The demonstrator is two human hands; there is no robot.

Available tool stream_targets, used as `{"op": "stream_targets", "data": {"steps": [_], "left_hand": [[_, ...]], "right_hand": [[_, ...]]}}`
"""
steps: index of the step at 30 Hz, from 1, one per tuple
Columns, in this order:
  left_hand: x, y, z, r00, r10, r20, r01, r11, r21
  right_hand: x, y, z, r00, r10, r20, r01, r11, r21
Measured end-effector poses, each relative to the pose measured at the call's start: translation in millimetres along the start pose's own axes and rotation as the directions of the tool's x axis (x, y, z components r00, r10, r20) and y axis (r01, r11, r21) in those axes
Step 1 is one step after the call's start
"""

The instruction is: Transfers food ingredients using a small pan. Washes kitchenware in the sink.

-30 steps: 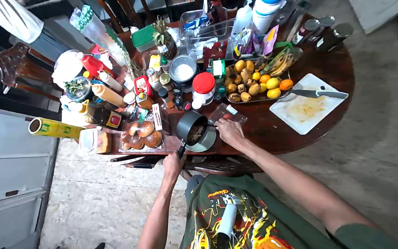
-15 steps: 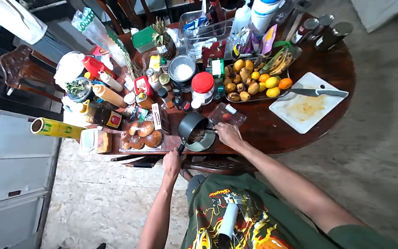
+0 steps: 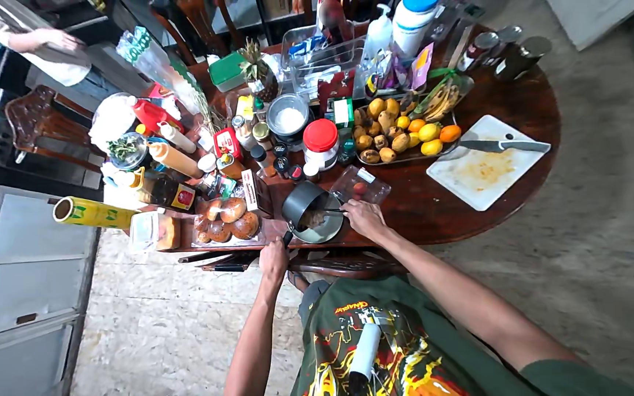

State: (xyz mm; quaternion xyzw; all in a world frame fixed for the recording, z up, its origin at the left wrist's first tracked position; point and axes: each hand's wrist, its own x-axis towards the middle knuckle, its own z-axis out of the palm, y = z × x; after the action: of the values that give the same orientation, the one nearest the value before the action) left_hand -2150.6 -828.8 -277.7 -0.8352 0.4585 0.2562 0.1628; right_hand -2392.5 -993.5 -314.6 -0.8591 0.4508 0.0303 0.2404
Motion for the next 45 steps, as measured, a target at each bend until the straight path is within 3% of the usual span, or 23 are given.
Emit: {"op": "stream_targets", "data": {"steps": [10, 27, 32, 36, 41, 45], "left_hand": [[1.5, -2.7, 4.0, 0.999, 0.036, -0.034, -0.035, 0.999, 0.038], [4.0, 4.0, -0.9, 0.997, 0.060, -0.050, -0.056, 0.995, 0.088], [5.5, 0.4, -0.8, 0.998, 0.055, -0.043, -0.052, 0.996, 0.079], [3.4, -0.9, -0.6, 0.996, 0.062, -0.056, -0.057, 0.994, 0.090], [1.4, -0.5, -5.7, 0.994, 0.074, -0.083, -0.065, 0.992, 0.111], [0.3, -0.3, -8.3, 0.993, 0.075, -0.094, -0.062, 0.988, 0.140]], "right_hand": [[-3.6, 2.0, -3.1, 0.992, 0.031, -0.125, -0.027, 0.999, 0.036], [-12.2, 13.9, -3.6, 0.997, 0.050, -0.052, -0.048, 0.998, 0.039], [-10.4, 8.4, -16.0, 0.985, 0.085, -0.148, -0.075, 0.995, 0.070], [-0.8, 6.0, -0.2, 0.974, 0.107, -0.199, -0.089, 0.991, 0.096], [2.4, -1.5, 11.2, 0.995, 0.063, -0.082, -0.053, 0.992, 0.116], [-0.2, -2.2, 13.8, 0.997, 0.019, -0.077, -0.010, 0.993, 0.114]]}}
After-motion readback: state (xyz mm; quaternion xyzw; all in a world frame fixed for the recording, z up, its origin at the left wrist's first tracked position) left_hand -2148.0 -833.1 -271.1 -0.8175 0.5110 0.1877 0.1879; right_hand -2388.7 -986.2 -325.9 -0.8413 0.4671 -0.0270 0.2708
